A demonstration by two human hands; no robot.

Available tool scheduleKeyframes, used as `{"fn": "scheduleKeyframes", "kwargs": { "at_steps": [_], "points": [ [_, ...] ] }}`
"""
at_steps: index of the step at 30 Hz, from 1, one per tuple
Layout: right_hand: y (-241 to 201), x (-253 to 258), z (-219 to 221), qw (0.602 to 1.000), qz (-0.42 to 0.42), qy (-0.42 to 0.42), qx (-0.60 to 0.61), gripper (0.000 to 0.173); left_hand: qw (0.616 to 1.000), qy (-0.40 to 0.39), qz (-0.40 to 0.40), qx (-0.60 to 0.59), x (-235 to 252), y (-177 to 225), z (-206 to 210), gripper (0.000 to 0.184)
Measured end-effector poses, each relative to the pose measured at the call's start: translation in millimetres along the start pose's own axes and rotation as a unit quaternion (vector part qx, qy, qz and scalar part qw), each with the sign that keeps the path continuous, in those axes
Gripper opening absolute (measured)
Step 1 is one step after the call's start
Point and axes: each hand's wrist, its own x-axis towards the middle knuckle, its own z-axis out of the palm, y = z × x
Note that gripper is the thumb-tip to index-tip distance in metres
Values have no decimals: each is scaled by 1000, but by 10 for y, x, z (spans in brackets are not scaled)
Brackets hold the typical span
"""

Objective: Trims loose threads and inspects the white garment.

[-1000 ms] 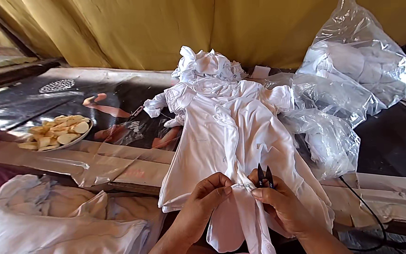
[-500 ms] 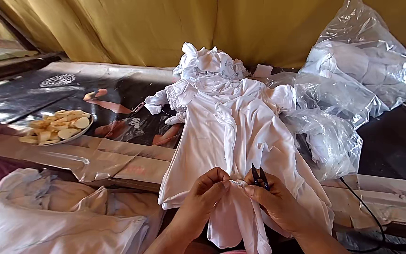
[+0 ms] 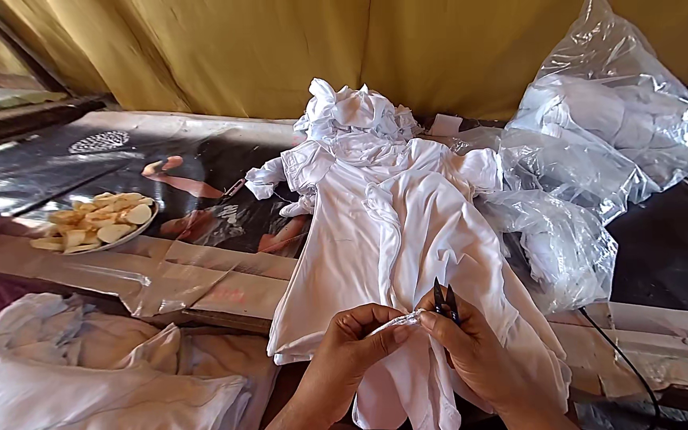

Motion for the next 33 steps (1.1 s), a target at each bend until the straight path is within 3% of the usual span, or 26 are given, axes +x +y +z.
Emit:
{"fn": "scheduleKeyframes", "kwargs": {
  "at_steps": [3, 9, 12, 15, 16, 19, 21, 33],
  "points": [
    [-42, 3, -13, 999, 12, -15, -42, 10, 999, 29, 15, 4, -1, -16, 37, 7],
    [-282, -156, -3, 980, -65, 59, -177, 24, 993, 81, 79, 31, -17, -76, 92, 7],
    [-565, -293, 84, 994, -4, -11, -111, 30, 988, 82, 119, 55, -28, -129, 108, 7],
    [-618, -332, 134, 992, 61, -94, -65, 61, 977, 79, 173, 93, -29, -170, 113, 10],
    [-591, -333, 148, 991, 62, -91, -70, 59, 975, 79, 184, 98, -34, -177, 117, 10],
    [-528, -297, 178, 992, 54, -55, -100, 25, 971, 79, 194, 114, -48, -162, 141, 12],
    [-510, -272, 195, 989, 70, -41, -125, 13, 970, 73, 194, 125, -59, -160, 136, 14],
    [-492, -261, 120, 970, 91, -49, -218, 23, 960, 62, 227, 153, -39, -199, 107, 15]
  ]
}}
